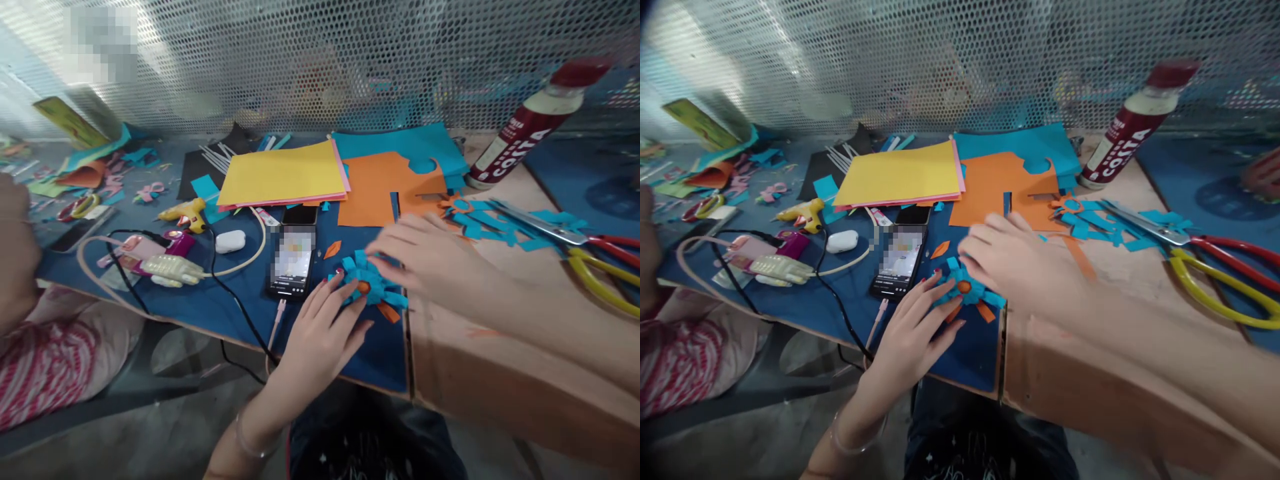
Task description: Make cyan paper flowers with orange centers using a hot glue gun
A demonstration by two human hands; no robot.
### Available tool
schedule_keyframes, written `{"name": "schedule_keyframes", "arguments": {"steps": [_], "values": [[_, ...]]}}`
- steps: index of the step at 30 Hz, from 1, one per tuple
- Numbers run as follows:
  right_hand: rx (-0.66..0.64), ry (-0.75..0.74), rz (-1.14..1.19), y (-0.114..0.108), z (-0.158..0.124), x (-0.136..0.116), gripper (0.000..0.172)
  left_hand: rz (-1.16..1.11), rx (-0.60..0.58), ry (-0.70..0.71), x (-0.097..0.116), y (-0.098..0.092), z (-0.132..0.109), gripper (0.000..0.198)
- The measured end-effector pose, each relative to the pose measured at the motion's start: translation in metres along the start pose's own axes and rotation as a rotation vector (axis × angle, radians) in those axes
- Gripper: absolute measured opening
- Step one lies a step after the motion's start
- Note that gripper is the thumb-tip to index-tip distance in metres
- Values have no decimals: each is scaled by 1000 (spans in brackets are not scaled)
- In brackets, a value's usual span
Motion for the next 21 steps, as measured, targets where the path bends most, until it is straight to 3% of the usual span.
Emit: {"name": "schedule_keyframes", "arguments": {"steps": [3, 7, 17, 21], "values": [[-121, -263, 53, 41, 35, 28, 16, -12, 27, -22, -1, -2, -1, 23], [-226, -436, 104, 78, 51, 42, 14, -46, 40, -43, -4, -4, -3, 20], [-190, -624, 35, 81, 47, 38, 24, -96, 57, -90, -6, -5, -3, 18], [-179, -584, 103, 85, 50, 42, 25, -95, 91, -134, -7, -6, -2, 19]]}}
Point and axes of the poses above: each hand's wrist, its own z-axis towards the middle knuckle, its own y-axis out of the palm, x = y × z, the point moved 2 cm from there along z, towards the middle knuckle, and after that the axes turned 13 degrees about x, right-handed, at the moved point
